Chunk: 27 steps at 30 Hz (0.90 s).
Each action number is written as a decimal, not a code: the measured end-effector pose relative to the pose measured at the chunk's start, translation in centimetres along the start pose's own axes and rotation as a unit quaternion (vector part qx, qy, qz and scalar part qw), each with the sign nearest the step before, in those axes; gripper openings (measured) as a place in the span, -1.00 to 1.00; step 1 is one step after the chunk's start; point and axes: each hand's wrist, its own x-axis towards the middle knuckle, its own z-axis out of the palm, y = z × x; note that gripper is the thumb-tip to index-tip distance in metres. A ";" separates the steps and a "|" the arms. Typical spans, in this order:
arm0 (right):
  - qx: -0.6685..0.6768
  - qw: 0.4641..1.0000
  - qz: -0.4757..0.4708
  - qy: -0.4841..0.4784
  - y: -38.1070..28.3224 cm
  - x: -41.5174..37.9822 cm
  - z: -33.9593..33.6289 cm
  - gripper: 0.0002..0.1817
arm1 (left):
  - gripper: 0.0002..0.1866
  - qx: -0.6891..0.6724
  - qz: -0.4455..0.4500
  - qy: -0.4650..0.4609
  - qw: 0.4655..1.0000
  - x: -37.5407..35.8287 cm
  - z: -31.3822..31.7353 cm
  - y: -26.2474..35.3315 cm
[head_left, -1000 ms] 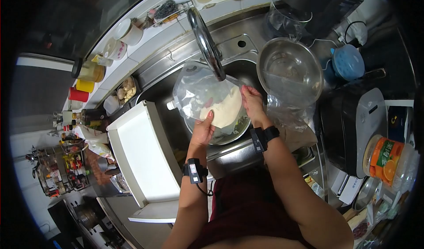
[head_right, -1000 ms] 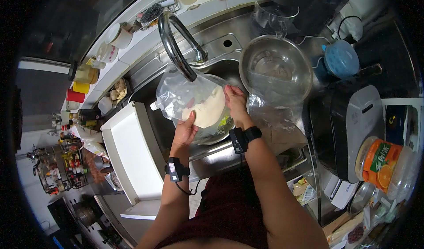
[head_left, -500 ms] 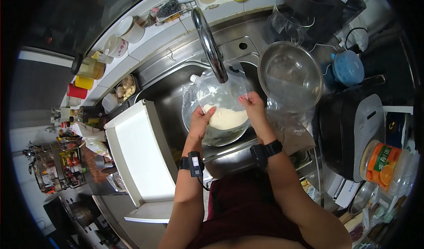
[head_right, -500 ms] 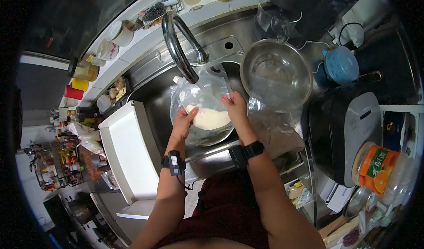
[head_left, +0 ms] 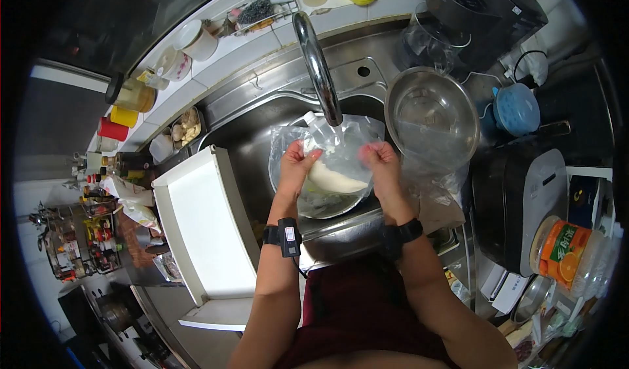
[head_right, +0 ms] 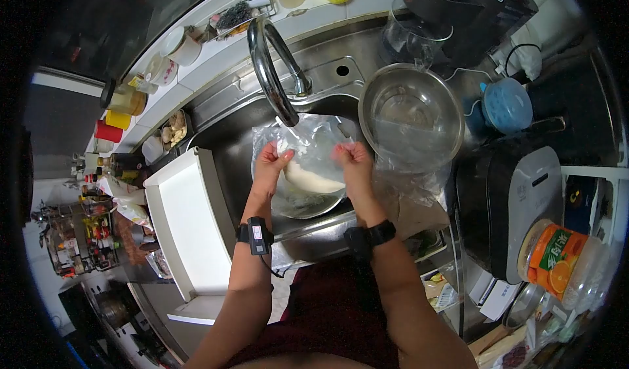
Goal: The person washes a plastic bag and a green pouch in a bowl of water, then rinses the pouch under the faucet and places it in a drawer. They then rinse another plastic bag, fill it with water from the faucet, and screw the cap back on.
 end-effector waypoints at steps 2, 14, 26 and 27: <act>-0.009 1.000 0.005 -0.012 0.1 -0.5 0.3 -0.89 | -0.91 0.028 0.015 0.014 0.999 0.5 -0.4 -0.2; 0.020 0.999 0.026 0.004 -1.0 -1.3 2.9 -0.76 | -0.85 0.017 0.027 0.098 0.995 -0.2 0.3 -0.8; -0.045 0.998 -0.031 -0.031 1.0 -2.1 2.8 -0.80 | -0.34 -0.003 -0.031 0.137 0.990 -2.3 1.6 -0.7; -0.075 0.994 -0.058 -0.050 1.4 -2.5 3.2 -0.79 | -0.31 -0.051 -0.045 0.143 0.987 -2.5 2.0 -0.1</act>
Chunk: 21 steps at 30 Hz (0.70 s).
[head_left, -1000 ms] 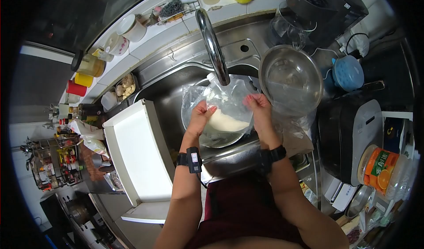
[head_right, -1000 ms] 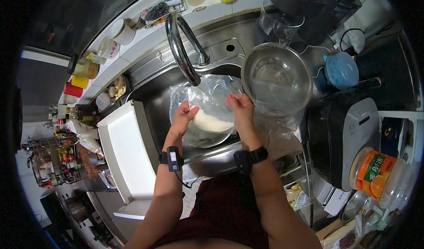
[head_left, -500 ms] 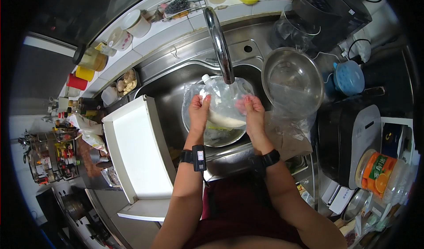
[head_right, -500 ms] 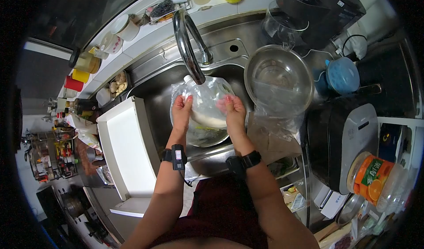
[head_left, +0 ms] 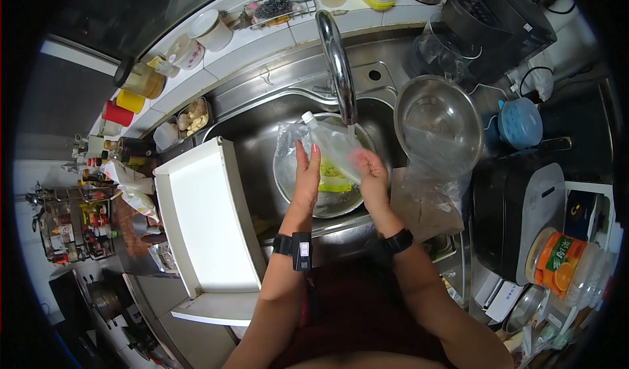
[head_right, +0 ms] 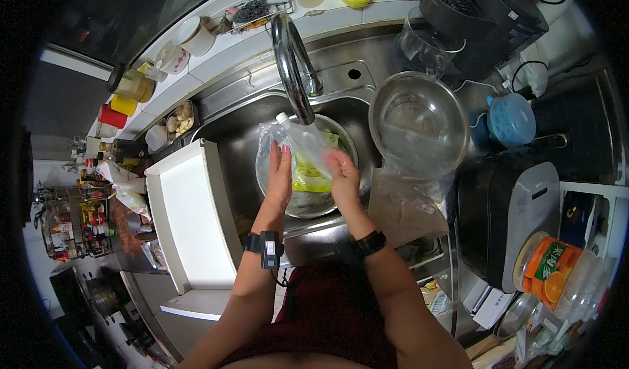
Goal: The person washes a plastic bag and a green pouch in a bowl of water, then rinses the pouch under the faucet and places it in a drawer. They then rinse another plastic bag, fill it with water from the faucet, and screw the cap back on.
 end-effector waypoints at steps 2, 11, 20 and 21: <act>-0.092 0.994 0.013 -0.062 0.1 -1.3 0.0 -0.73 | -0.24 -0.091 -0.040 0.011 0.995 -0.2 0.4 0.7; -0.198 0.931 -0.121 -0.281 -2.8 -2.6 1.0 -0.47 | -0.67 -0.186 -0.035 -0.104 0.976 -0.1 -0.9 3.9; -0.249 0.941 -0.158 -0.163 -0.4 -0.5 5.2 -0.31 | -0.63 -0.223 -0.010 -0.129 0.966 -1.5 1.5 3.9; -0.235 0.948 -0.149 -0.156 -0.9 -0.6 5.4 -0.32 | -0.63 -0.218 -0.025 -0.130 0.967 -1.6 1.6 4.3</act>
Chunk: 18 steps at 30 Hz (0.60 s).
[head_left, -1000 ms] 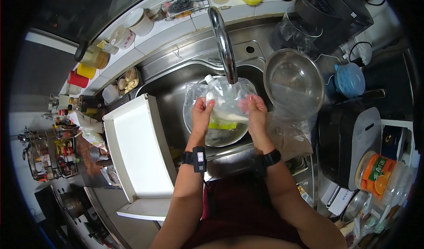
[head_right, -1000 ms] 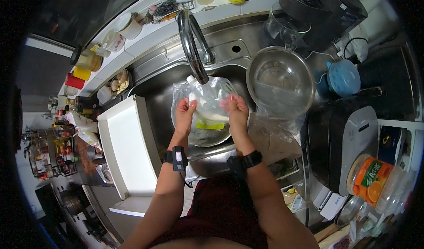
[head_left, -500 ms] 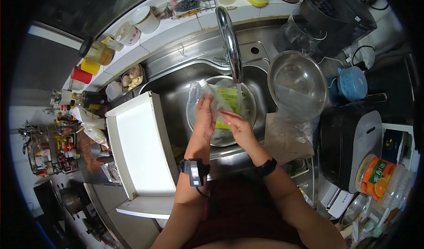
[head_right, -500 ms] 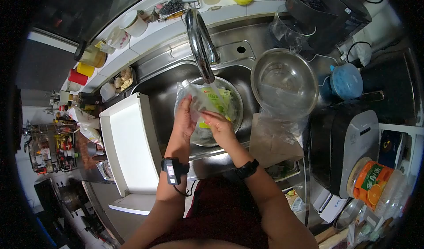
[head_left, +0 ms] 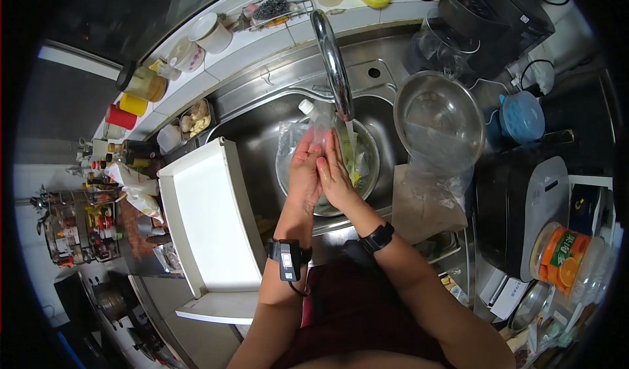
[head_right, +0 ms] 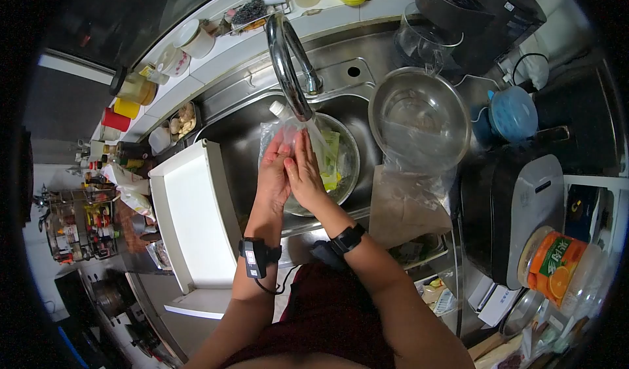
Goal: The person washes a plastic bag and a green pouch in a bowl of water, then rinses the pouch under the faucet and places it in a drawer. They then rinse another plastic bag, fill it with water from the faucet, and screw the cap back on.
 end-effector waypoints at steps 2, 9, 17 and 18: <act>0.031 0.999 0.019 0.015 -1.1 0.3 -0.1 -0.32 | -0.64 0.004 -0.012 0.008 1.000 -0.1 -0.1 0.3; 0.131 0.989 0.067 -0.002 1.1 0.7 -0.6 -0.32 | -0.64 0.056 0.041 0.038 0.997 -0.9 0.2 -0.5; 0.144 0.975 -0.010 -0.168 -0.1 -1.9 -4.2 0.16 | -0.70 0.051 0.108 0.126 0.985 -0.5 1.4 0.3; 0.168 0.970 0.001 -0.178 0.1 -2.0 -4.0 0.17 | -0.71 0.055 0.104 0.136 0.984 -0.7 1.3 0.2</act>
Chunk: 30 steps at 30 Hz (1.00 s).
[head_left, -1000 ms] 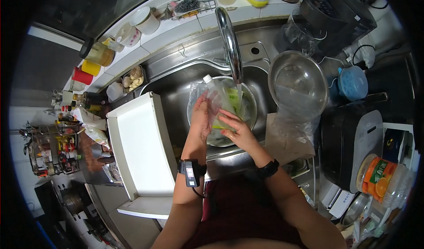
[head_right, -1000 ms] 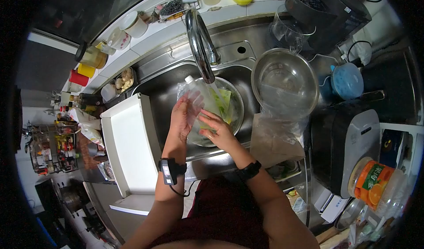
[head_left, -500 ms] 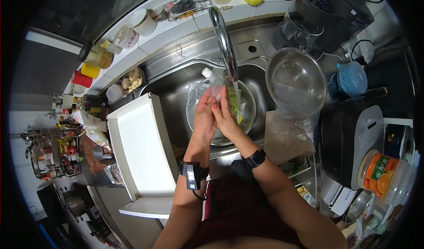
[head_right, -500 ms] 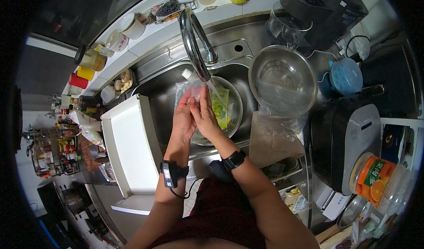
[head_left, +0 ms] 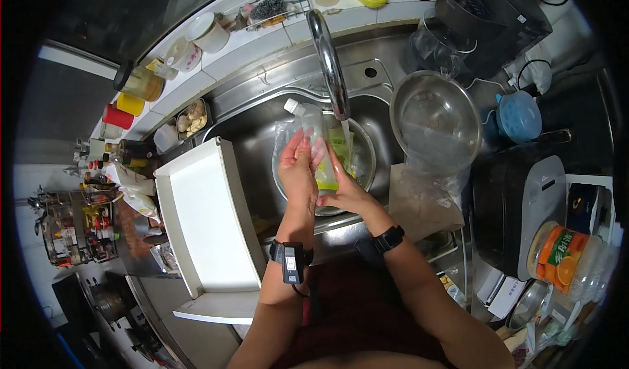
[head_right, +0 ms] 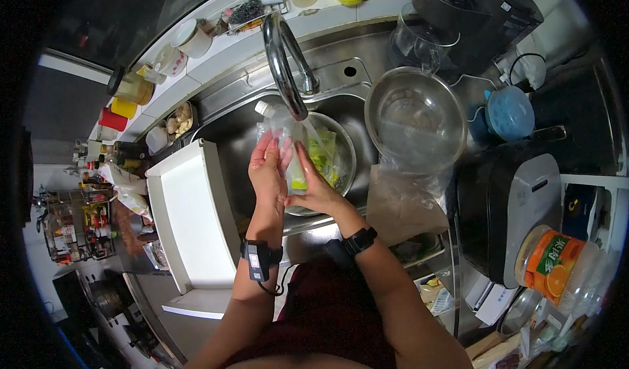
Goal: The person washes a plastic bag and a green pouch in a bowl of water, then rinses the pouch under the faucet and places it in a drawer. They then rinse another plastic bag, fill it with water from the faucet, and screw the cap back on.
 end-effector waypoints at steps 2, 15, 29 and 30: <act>0.052 0.999 0.011 -0.013 1.2 0.1 0.3 0.18 | -0.73 0.013 -0.007 0.013 1.000 -0.4 -0.2 -0.3; 0.438 0.863 0.072 0.240 6.9 -2.5 -1.1 -0.67 | -0.83 0.495 0.063 -0.171 0.850 -2.0 1.7 -2.9; 0.377 0.899 0.121 0.187 -1.5 -1.4 -4.1 -0.28 | -0.51 0.090 -0.213 0.035 0.972 4.0 -9.1 -11.8; 0.362 0.905 0.127 0.185 -1.6 -1.4 -4.2 -0.27 | -0.54 0.047 -0.225 0.022 0.973 3.8 -9.1 -11.2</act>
